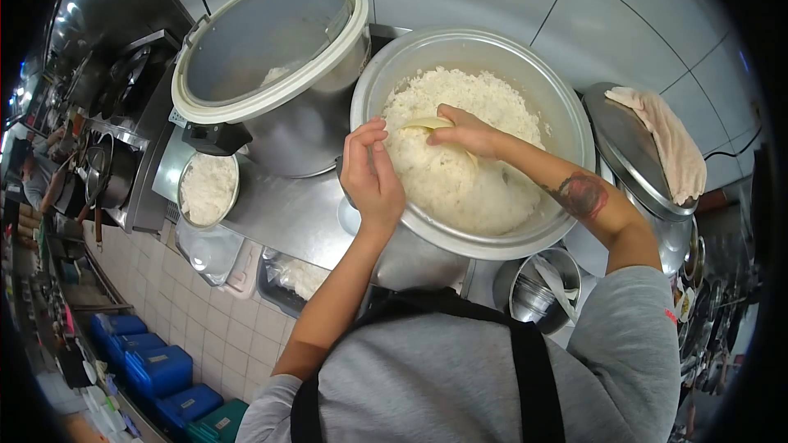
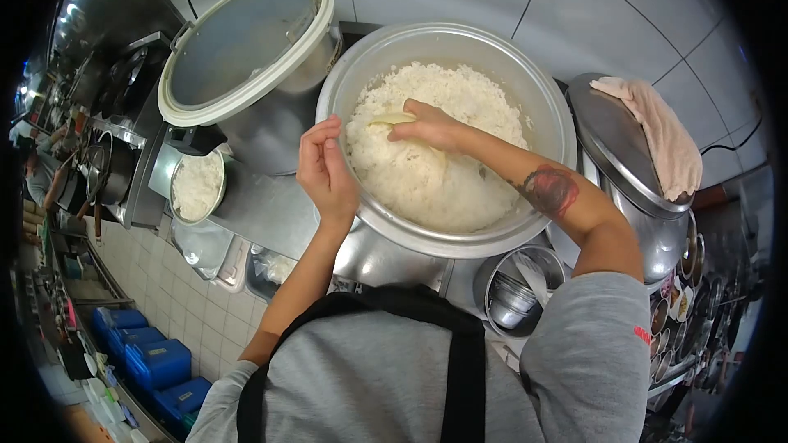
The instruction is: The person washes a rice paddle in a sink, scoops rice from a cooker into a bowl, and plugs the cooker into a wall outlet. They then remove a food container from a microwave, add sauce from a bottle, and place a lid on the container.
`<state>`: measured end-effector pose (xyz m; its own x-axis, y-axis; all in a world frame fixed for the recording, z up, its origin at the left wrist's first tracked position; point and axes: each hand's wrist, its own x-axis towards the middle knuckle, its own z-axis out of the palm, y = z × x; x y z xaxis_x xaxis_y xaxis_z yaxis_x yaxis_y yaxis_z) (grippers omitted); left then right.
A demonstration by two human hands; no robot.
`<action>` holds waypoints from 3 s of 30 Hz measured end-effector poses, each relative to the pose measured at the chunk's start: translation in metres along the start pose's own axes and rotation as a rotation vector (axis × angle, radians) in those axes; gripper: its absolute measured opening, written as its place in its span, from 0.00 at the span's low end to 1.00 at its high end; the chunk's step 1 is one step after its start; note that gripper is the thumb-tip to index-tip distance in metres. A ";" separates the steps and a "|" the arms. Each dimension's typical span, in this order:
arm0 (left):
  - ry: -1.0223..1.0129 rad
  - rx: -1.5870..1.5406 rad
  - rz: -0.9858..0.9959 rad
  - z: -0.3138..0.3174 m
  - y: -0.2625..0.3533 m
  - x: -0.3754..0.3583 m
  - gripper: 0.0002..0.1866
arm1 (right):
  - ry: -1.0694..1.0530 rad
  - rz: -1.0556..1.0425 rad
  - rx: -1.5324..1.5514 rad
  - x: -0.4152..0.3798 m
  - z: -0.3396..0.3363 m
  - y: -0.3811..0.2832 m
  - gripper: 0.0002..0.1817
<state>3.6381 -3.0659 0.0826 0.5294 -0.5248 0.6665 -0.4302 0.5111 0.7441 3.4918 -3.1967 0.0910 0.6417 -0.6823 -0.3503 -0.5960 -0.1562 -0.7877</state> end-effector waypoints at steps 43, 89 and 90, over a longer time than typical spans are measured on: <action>0.160 -1.367 -0.848 0.100 0.046 0.055 0.42 | 0.744 -0.577 1.523 -0.069 -0.015 -0.094 0.27; -0.269 0.259 0.104 -0.007 0.026 -0.016 0.11 | 0.271 -0.348 -0.439 -0.047 -0.032 0.042 0.37; -0.205 0.222 0.083 -0.007 0.023 -0.019 0.10 | 0.269 -0.350 -0.440 -0.058 -0.025 0.038 0.37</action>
<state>3.6234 -3.0392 0.0864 0.3364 -0.6254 0.7040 -0.6270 0.4090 0.6630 3.4198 -3.1807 0.0945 0.7251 -0.6845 0.0760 -0.5522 -0.6437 -0.5298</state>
